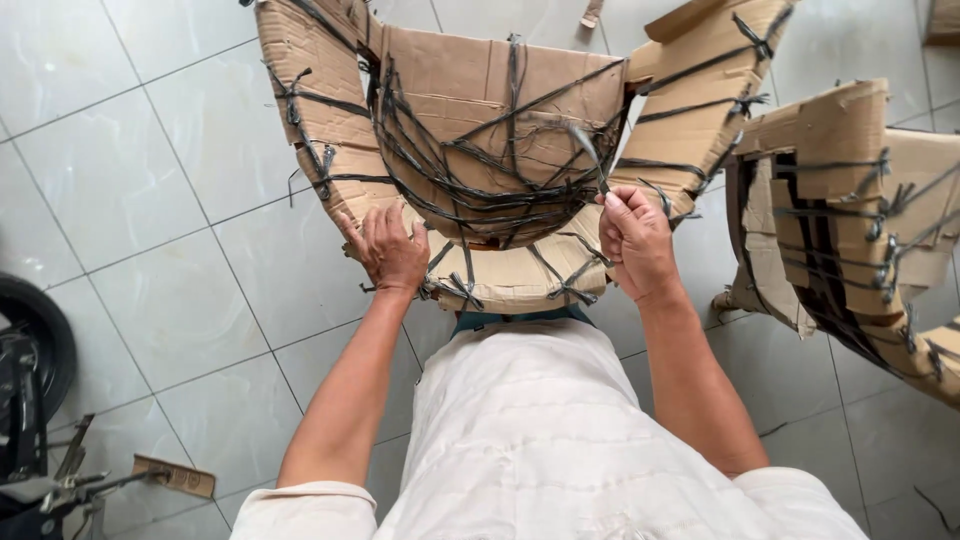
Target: Wrapping and tying plastic straps around a cardboard-covered furniture frame to secure the packaging
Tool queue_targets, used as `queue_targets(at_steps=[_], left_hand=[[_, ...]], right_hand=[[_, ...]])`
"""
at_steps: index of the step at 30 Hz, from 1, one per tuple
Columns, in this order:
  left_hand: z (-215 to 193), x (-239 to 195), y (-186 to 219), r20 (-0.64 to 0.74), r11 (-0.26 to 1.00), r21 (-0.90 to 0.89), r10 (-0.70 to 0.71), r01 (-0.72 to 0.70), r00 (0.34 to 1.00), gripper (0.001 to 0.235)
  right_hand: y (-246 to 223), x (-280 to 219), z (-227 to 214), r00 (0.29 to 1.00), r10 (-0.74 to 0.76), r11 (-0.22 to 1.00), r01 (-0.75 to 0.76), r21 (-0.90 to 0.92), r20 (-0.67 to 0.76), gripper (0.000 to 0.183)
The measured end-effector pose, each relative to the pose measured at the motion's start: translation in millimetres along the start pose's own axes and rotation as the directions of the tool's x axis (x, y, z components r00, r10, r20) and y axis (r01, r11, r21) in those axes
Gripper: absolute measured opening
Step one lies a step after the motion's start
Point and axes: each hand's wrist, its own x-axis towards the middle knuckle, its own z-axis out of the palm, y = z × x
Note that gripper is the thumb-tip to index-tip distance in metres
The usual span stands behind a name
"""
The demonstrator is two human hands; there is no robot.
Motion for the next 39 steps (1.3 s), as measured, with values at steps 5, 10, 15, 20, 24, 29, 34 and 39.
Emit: queue_targets(at_steps=[5, 10, 15, 20, 24, 29, 34, 39], left_hand=[[-44.9, -24.4, 98.2, 0.047, 0.814, -0.542, 0.276, -0.208, 0.960, 0.046], [-56.1, -70.9, 169.8, 0.646, 0.427, -0.763, 0.499, 0.485, 0.578, 0.036], [-66.0, -68.9, 121.1, 0.666, 0.613, -0.726, 0.514, 0.312, 0.541, 0.035], [-84.1, -70.7, 87.6, 0.711, 0.683, -0.669, 0.473, 0.294, 0.521, 0.030], [-88.9, -71.9, 88.7, 0.719, 0.628, -0.686, 0.505, 0.368, 0.478, 0.025], [-112.8, -55.4, 112.5, 0.705, 0.678, -0.689, 0.546, 0.256, 0.453, 0.024], [-138.5, -46.1, 145.6, 0.651, 0.716, -0.697, 0.648, -0.026, 0.395, 0.022], [-128.1, -52.1, 173.2, 0.596, 0.646, -0.763, 0.714, -0.019, 0.366, 0.019]], right_hand=[[10.9, -36.9, 2.7, 0.999, 0.004, 0.979, 0.007, 0.203, -0.050, 0.014], [13.2, -56.4, 30.3, 0.972, -0.109, 0.933, 0.173, 0.316, -0.210, 0.015], [-3.6, -72.6, -31.0, 0.925, -0.142, 0.932, 0.245, 0.267, -0.354, 0.016], [9.1, -75.5, -126.6, 0.882, -0.118, 0.940, 0.248, 0.236, -0.457, 0.015], [24.1, -97.6, -179.4, 0.795, -0.114, 0.944, 0.274, 0.186, -0.596, 0.018], [56.2, -111.1, -228.4, 0.722, -0.084, 0.964, 0.234, 0.128, -0.686, 0.017], [45.3, -139.8, -173.1, 0.648, -0.565, 0.553, -0.162, -0.817, -0.511, 0.060], [38.2, -157.5, -65.3, 0.977, -0.196, 0.822, 0.113, -0.558, -0.090, 0.037]])
